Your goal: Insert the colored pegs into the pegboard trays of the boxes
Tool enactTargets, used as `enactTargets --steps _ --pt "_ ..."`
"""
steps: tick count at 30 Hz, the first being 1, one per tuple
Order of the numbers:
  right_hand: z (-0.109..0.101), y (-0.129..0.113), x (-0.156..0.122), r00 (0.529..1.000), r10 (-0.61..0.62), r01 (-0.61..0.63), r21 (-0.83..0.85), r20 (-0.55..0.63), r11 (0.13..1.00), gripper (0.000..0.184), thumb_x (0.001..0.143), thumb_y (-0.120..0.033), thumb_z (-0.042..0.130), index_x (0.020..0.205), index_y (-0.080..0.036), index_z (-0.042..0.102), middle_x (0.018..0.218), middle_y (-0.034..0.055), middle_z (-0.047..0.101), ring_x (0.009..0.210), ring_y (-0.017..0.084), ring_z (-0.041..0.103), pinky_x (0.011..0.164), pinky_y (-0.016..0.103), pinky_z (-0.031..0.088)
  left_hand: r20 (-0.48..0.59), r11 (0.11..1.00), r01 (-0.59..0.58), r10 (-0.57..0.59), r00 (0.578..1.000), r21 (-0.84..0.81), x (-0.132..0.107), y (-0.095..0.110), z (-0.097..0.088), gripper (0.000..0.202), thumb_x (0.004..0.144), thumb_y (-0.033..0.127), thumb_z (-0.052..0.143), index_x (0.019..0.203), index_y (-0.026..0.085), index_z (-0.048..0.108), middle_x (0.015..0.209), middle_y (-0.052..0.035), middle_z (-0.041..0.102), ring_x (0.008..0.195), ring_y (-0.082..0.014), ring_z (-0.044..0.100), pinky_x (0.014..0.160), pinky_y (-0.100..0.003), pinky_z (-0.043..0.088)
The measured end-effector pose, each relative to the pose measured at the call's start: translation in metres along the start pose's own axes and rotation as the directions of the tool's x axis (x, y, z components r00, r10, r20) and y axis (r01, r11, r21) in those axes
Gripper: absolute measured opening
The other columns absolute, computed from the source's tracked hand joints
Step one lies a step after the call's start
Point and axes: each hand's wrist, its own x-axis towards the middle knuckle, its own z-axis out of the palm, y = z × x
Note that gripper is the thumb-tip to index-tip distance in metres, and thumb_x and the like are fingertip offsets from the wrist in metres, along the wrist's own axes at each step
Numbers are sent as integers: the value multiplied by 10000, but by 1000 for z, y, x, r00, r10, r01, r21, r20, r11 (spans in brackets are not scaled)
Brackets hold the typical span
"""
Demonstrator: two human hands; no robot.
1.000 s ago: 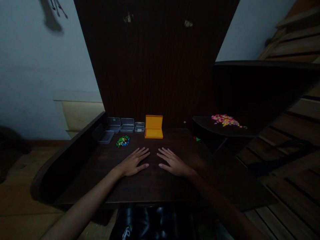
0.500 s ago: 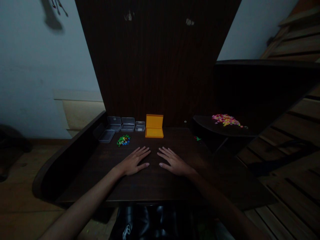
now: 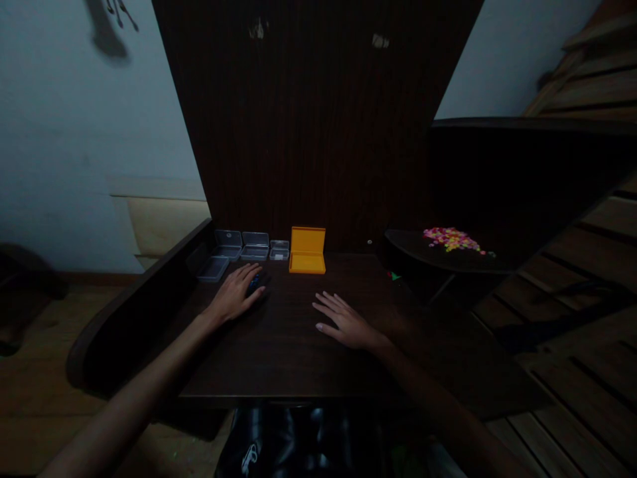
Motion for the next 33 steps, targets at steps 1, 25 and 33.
enactTargets --steps 1,25,33 --pt "0 0 0 1000 -2 2 1 -1 1000 603 945 -552 396 1457 -233 385 1551 76 297 1453 232 206 1196 472 166 -2 1000 23 -23 1000 -4 2 -7 -1 594 918 531 370 1370 151 441 1433 -135 471 1330 -302 420 1094 -499 362" --pt "-1 0 0 1000 -1 1 3 8 1000 600 946 -526 419 1450 -203 397 1549 96 295 1454 236 203 1193 480 168 191 961 204 -169 967 -185 40 -41 39 734 854 601 398 1392 102 423 1482 -166 407 1374 -310 373 1139 -458 306" --pt "-3 -2 1 1000 6 -6 1 25 1000 605 944 -524 422 1452 -196 396 1549 100 289 1454 238 202 1193 477 168 231 981 97 -57 971 -167 43 -25 48 690 894 596 336 1347 98 487 1500 -168 378 1398 -295 340 1154 -468 279"
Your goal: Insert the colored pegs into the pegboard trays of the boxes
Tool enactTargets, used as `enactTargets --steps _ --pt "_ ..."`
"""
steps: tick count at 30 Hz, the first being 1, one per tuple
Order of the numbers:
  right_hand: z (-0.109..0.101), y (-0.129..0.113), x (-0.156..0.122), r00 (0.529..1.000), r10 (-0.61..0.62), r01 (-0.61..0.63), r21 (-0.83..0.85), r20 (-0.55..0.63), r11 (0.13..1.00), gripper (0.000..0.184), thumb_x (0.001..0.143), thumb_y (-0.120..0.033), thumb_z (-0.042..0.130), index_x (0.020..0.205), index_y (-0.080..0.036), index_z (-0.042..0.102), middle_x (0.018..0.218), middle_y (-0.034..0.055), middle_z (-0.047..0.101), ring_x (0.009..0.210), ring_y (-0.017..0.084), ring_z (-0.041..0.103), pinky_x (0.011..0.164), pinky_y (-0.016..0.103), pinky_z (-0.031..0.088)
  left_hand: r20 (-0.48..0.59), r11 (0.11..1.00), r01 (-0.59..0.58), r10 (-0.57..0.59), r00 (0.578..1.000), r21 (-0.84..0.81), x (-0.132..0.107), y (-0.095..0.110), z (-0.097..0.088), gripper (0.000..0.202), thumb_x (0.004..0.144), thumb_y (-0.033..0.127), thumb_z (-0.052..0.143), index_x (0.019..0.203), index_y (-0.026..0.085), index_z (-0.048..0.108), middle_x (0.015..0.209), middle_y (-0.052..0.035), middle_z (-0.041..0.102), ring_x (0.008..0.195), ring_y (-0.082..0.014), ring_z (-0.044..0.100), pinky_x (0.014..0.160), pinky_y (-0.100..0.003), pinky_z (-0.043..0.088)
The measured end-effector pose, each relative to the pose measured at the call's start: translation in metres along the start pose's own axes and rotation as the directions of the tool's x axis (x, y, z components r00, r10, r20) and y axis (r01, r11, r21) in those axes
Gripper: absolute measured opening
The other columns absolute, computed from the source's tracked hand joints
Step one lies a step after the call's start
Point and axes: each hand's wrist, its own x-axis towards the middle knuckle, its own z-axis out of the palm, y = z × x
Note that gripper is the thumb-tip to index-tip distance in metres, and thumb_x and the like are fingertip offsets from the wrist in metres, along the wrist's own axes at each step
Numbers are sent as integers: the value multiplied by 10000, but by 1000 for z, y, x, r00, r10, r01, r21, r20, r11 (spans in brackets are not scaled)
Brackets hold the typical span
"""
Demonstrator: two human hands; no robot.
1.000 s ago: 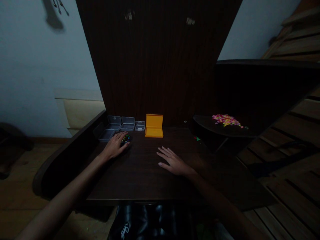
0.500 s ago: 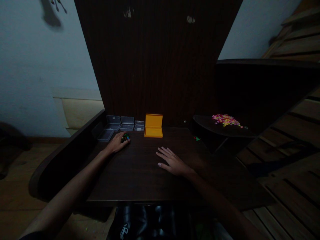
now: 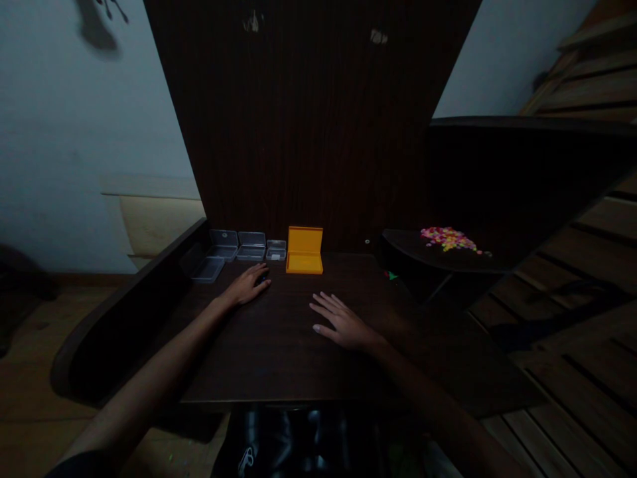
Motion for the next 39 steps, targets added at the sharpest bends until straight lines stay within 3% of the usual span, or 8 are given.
enactTargets --steps 9,20,28,35,39 --pt "1 -1 0 1000 -2 2 5 -19 1000 584 946 -519 418 1449 -222 402 1550 88 288 1451 243 212 1190 492 174 63 993 -115 115 991 -8 -11 40 7 617 937 551 323 1349 123 491 1497 -144 392 1402 -264 338 1156 -447 290" --pt "6 3 0 999 -13 13 -11 -34 1000 590 947 -517 419 1455 -218 390 1552 90 288 1453 236 207 1192 483 170 124 959 -268 278 953 -89 -27 86 23 566 965 502 335 1381 140 458 1512 -133 370 1427 -239 291 1170 -429 278" --pt "4 4 -1 999 -6 8 44 -41 999 594 952 -526 395 1460 -219 379 1540 79 322 1450 224 218 1198 470 172 144 936 -326 344 928 -133 -41 106 27 554 967 505 342 1391 166 451 1503 -116 391 1425 -231 297 1178 -423 272" --pt "6 6 -4 993 79 -67 130 -89 989 644 953 -526 384 1501 -208 266 1538 103 324 1440 223 250 1190 465 224 170 923 -360 380 909 -138 -48 120 28 563 968 509 336 1392 156 449 1509 -119 380 1432 -239 281 1177 -425 277" --pt "7 6 -3 994 60 -47 138 -88 989 644 956 -506 388 1500 -191 247 1534 107 332 1438 208 256 1203 454 194 170 919 -369 389 905 -140 -51 123 29 568 970 504 337 1421 165 408 1515 -115 370 1434 -239 274 1176 -429 279"
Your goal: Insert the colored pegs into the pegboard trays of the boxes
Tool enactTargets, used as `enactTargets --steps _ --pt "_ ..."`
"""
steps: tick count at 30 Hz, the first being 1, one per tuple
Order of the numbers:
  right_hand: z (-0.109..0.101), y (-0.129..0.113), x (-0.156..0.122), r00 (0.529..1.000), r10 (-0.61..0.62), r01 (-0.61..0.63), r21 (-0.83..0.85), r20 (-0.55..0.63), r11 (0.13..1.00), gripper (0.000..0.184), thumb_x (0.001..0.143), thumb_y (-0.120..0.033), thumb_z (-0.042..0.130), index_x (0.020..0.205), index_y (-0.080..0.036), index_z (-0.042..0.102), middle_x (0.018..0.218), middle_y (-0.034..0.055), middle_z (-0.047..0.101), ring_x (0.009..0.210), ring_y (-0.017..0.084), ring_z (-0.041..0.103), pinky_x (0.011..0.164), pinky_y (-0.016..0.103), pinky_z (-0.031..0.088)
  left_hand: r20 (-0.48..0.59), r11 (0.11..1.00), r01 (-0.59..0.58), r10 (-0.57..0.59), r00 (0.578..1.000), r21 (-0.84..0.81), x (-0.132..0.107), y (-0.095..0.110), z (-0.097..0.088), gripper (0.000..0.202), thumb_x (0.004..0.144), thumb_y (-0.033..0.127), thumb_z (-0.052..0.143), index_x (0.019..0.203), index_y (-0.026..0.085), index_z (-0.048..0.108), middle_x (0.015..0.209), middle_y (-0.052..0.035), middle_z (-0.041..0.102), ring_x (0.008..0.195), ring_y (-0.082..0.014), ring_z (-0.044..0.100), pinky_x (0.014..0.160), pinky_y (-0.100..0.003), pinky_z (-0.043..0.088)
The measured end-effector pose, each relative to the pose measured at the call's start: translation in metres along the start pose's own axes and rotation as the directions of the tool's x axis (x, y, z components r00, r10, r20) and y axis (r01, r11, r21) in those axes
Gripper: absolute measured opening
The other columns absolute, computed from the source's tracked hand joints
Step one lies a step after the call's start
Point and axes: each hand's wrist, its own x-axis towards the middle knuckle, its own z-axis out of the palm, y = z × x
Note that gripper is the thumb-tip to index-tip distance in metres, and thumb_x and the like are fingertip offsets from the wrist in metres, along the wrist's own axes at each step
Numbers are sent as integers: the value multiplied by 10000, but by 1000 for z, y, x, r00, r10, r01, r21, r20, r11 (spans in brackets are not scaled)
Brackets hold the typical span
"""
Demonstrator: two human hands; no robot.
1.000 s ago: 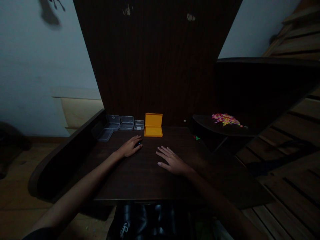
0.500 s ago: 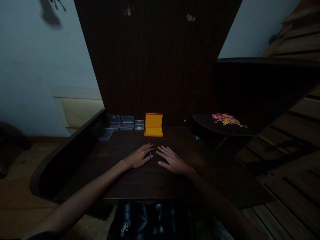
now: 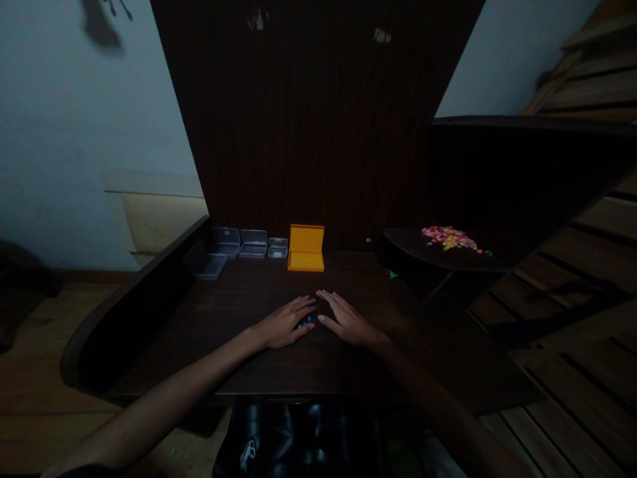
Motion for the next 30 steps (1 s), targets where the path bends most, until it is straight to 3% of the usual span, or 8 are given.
enactTargets --steps 8,16,21,26,30 --pt "-1 -4 1 1000 0 1 39 -8 999 632 968 -485 365 1504 -185 215 1529 117 338 1426 213 287 1197 481 197 -34 1000 -24 23 999 -14 2 -1 3 537 969 472 373 1396 152 427 1497 -138 393 1423 -257 297 1157 -446 308" --pt "0 -3 1 999 9 -6 88 -37 996 639 966 -485 379 1513 -211 198 1524 120 347 1416 220 309 1193 489 204 -109 998 -59 57 992 -13 21 -5 9 453 962 417 416 1320 153 498 1442 -148 460 1372 -248 386 1142 -433 335" --pt "1 -1 1 997 20 -9 151 -73 988 637 957 -477 416 1507 -223 219 1521 119 353 1408 219 325 1188 490 205 -123 996 -54 45 991 -67 22 -4 8 510 942 479 443 1329 151 490 1436 -146 468 1372 -253 384 1135 -430 342" --pt "2 5 4 989 100 -57 342 -111 938 632 950 -491 429 1495 -239 234 1513 114 366 1397 209 342 1169 466 250 -131 989 38 -57 990 -141 20 -7 -5 542 961 512 362 1359 159 466 1440 -129 470 1373 -242 383 1151 -439 311" --pt "0 13 13 966 179 -73 472 -184 879 589 951 -501 413 1461 -228 299 1486 128 400 1363 210 395 1145 446 292 -241 981 102 -141 960 -167 20 -22 -24 492 982 469 298 1295 167 527 1397 -101 521 1342 -225 424 1146 -428 323"
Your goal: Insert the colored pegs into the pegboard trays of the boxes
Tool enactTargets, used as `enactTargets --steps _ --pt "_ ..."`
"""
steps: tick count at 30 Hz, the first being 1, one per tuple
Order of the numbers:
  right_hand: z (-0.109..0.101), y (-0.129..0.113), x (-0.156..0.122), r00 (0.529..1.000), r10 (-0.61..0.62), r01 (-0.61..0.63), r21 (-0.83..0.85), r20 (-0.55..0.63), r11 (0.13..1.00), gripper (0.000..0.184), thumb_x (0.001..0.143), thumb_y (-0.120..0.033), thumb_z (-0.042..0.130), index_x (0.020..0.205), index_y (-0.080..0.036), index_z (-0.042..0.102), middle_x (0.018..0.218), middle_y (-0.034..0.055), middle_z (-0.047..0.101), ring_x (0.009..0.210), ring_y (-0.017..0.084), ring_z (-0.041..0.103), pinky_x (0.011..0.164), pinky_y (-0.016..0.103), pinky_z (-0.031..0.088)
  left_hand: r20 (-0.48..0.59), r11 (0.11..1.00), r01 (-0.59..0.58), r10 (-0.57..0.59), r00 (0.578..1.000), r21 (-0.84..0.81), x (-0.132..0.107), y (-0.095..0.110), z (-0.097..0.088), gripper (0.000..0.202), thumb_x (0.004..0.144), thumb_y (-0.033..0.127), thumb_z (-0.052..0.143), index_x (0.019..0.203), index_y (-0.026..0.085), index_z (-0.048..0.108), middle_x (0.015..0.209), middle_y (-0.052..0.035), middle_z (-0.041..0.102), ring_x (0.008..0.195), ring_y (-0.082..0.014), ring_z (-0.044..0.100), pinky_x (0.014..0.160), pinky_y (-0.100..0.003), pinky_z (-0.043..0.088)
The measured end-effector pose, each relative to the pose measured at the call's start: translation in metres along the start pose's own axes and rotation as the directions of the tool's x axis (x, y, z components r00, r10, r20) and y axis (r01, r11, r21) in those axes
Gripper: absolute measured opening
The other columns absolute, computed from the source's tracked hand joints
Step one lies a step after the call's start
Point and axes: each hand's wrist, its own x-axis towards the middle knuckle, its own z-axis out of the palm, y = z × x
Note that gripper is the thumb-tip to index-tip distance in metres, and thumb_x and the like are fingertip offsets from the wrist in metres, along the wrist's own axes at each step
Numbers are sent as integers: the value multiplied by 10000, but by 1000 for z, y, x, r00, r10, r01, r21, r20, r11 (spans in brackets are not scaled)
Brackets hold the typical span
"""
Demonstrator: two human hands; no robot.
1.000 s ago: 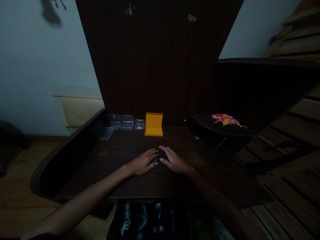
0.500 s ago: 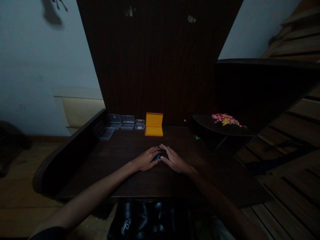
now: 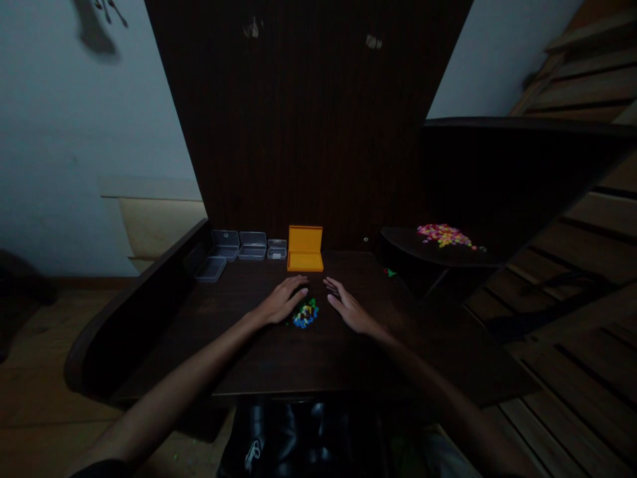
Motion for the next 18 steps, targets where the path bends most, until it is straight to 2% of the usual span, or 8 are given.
enactTargets --steps 2,4,8,11,14,18 --pt "-3 3 7 999 22 -22 4 -47 1000 561 950 -502 411 1436 -230 343 1479 120 406 1356 212 401 1138 438 302 -72 998 64 -62 995 22 4 -11 -9 488 975 452 310 1286 150 534 1367 -108 548 1308 -234 462 1136 -439 337" --pt "-7 5 15 996 28 -31 -37 -79 999 524 945 -495 423 1403 -241 395 1459 100 432 1348 211 405 1141 431 298 -107 991 101 -92 990 85 7 -25 -14 483 961 428 339 1310 142 512 1391 -117 524 1325 -253 440 1135 -467 332" --pt "-11 14 35 991 -20 0 -152 -129 988 458 911 -433 499 1321 -230 495 1363 92 516 1284 208 469 1126 407 320 -111 976 126 -107 988 178 16 -48 -15 513 934 393 377 1350 110 475 1452 -146 446 1364 -274 386 1141 -475 322" --pt "-11 23 56 984 -37 2 -198 -173 980 427 864 -352 569 1265 -206 543 1327 98 539 1249 207 499 1108 390 342 -92 967 143 -126 988 212 23 -58 -10 511 928 348 378 1361 92 465 1461 -163 423 1374 -281 369 1152 -472 305" --pt "-9 29 83 968 43 -88 -173 -247 981 373 824 -279 608 1190 -208 592 1262 75 591 1190 191 549 1058 354 400 -78 965 148 -134 988 214 29 -62 -3 499 925 313 376 1367 96 461 1475 -163 403 1383 -285 357 1153 -474 305" --pt "-9 34 122 934 151 -212 -161 -325 964 304 867 -235 520 1155 -183 601 1193 89 644 1036 170 640 932 323 490 -64 966 145 -134 989 213 34 -66 5 499 921 297 380 1368 90 457 1480 -166 399 1387 -286 355 1159 -468 300"
